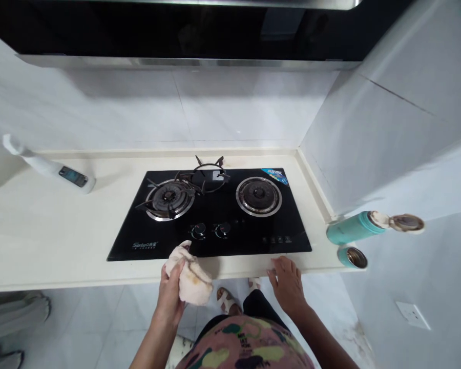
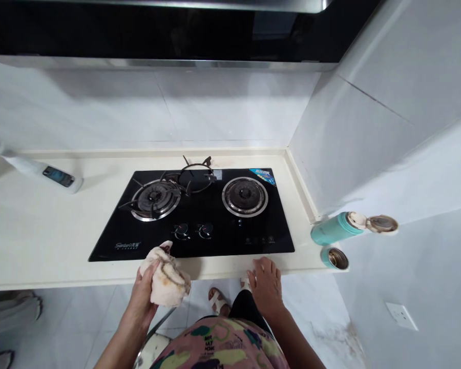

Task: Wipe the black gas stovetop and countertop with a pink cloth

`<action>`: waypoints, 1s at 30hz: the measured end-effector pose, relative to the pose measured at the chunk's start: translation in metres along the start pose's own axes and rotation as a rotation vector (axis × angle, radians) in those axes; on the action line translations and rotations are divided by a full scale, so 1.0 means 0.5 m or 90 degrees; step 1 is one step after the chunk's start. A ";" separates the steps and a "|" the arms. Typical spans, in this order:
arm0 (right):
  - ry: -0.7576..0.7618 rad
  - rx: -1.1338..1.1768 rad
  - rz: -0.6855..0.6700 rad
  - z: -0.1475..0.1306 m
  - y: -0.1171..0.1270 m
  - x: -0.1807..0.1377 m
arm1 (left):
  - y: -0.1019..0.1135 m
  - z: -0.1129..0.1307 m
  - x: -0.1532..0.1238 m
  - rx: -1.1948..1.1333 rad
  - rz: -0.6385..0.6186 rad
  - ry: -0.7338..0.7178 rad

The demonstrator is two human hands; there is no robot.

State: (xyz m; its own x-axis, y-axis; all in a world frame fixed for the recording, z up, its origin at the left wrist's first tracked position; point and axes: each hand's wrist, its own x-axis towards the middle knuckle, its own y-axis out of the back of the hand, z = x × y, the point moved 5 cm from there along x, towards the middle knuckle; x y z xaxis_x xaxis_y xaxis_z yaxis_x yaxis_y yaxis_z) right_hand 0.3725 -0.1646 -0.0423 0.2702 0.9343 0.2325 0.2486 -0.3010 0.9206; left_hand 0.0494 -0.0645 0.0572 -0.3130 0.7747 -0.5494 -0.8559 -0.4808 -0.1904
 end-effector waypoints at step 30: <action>-0.026 -0.070 -0.049 0.117 0.053 0.027 | 0.001 -0.017 0.001 -0.014 0.019 0.025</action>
State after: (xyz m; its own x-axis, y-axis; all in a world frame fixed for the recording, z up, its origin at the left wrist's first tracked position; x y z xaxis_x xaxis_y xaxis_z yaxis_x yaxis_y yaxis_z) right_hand 0.4371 -0.1710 -0.0329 0.2922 0.9447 0.1490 0.1666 -0.2037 0.9648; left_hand 0.0523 -0.0676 0.0500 -0.3216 0.7436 -0.5862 -0.8374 -0.5124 -0.1906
